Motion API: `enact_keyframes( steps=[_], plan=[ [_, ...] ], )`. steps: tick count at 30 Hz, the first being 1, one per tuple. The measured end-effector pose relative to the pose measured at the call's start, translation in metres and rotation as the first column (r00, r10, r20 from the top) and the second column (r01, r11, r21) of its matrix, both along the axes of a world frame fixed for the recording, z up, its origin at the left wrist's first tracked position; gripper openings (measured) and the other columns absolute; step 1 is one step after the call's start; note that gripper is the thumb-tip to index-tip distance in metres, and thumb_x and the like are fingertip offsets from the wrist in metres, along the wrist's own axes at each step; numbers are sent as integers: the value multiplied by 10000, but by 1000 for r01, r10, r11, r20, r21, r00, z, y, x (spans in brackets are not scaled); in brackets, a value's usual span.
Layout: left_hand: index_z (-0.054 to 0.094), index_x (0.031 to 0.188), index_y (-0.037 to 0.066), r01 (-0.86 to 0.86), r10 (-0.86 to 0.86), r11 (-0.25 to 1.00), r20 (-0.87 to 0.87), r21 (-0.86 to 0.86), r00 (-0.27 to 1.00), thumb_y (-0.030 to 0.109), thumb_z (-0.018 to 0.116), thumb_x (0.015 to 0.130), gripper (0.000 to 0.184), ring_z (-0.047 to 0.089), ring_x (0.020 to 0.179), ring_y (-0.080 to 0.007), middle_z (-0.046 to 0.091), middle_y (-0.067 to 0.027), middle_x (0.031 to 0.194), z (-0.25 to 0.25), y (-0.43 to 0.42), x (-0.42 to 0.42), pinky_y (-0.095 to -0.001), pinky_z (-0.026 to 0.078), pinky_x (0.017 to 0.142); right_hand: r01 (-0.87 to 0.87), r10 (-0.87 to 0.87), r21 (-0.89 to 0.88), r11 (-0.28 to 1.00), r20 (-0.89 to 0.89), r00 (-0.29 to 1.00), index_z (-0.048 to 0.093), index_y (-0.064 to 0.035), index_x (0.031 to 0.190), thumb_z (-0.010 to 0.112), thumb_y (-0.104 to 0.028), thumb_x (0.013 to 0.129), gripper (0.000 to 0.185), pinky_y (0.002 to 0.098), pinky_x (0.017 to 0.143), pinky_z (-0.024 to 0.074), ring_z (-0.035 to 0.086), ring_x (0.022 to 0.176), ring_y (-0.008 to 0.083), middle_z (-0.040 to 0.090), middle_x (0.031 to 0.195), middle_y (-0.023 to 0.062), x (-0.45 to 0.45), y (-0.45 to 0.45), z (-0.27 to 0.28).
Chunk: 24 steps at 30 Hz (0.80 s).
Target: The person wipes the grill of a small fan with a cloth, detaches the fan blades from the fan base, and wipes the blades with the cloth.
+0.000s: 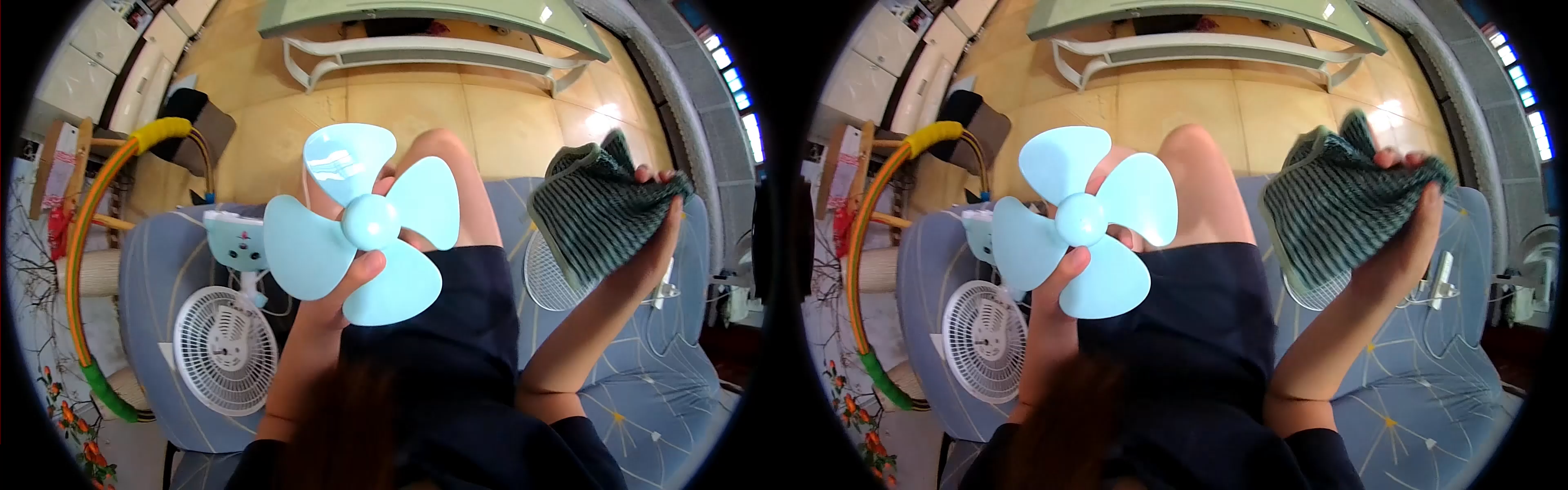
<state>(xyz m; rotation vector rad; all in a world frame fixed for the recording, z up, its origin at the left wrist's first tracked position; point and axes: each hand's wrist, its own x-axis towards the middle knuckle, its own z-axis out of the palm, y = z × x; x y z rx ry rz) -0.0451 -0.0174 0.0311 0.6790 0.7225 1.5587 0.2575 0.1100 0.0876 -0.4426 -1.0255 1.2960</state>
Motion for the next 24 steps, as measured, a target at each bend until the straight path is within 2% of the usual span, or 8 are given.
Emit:
enact_keyframes(
  steps=[3, 6, 7, 9, 12, 17, 22, 24],
  plan=[
    [230, 1560, 58, -27, 25, 998, 55, 50, 998, 158, 668, 855, 835, 591, 1125, -283, 514, -168, 1343, 8, 12, -11, -402, 517, 923, -222, 243, 104, 969, -289, 926, 518, -8, 1217, 393, -311, 1076, 357, 482, 1025, 430, 568, 1189, 342, 582, 995, 147, -64, 6, 28],
    [166, 1591, 92, -66, 58, 991, 68, 119, 996, 118, 615, 928, 801, 612, 1143, -331, 480, -189, 1412, 35, 31, -22, -444, 529, 943, -222, 267, 157, 962, -391, 881, 500, 9, 1236, 408, -328, 1073, 385, 442, 870, 528, 674, 1006, 355, 542, 895, 109, -101, 17, 29],
    [155, 1596, 102, -81, 72, 987, 65, 141, 995, 103, 597, 945, 787, 615, 1152, -347, 472, -196, 1426, 47, 35, -26, -456, 531, 948, -135, 131, 15, 991, -367, 921, 514, 16, 1214, 453, -339, 1053, 395, 399, 749, 533, 667, 796, 296, 526, 858, 95, -118, 7, 36],
    [133, 1602, 117, -127, 123, 978, 35, 163, 992, 77, 567, 965, 771, 619, 1168, -369, 474, -214, 1429, 61, 40, -31, -476, 535, 956, -99, 60, -104, 990, -326, 944, 544, 37, 1182, 509, -303, 1025, 376, 316, 615, 477, 552, 607, 188, 505, 805, 84, -142, -9, 37],
    [71, 1606, 129, -134, 139, 967, -11, 216, 990, 44, 539, 973, 792, 599, 1216, -379, 550, -256, 1348, 58, 31, -28, -490, 524, 986, -84, 73, -186, 979, -67, 995, 582, 71, 1123, 547, -223, 1007, 318, 215, 488, 343, 430, 516, 84, 524, 774, 51, -149, -22, 27],
    [9, 1601, 94, -114, 124, 984, -64, 135, 990, 44, 531, 964, 825, 593, 1214, -352, 610, -263, 1262, 53, 16, -14, -462, 491, 1022, -73, 86, -78, 994, 188, 978, 563, 8, 1184, 624, -51, 951, 248, 188, 688, 415, 522, 804, 40, 634, 971, 17, -155, -30, 28],
    [55, 1589, 38, -92, 117, 970, -102, 223, 988, 3, 536, 934, 814, 618, 1171, -304, 649, -233, 1191, 55, 17, -7, -410, 514, 985, 80, -189, 279, 957, 387, 903, 603, 5, 1050, 700, 6, 861, 213, 229, 690, 461, 580, 796, 78, 649, 900, 43, -167, -21, 11],
    [120, 1581, 32, -32, 78, 970, -186, 243, 979, 12, 566, 937, 784, 634, 1138, -283, 652, -217, 1184, 51, 22, -8, -395, 525, 956, 85, -212, 304, 949, 413, 886, 637, 6, 973, 725, 4, 830, 168, 269, 672, 487, 616, 748, 153, 649, 833, 83, -168, -25, 15]
  ],
)
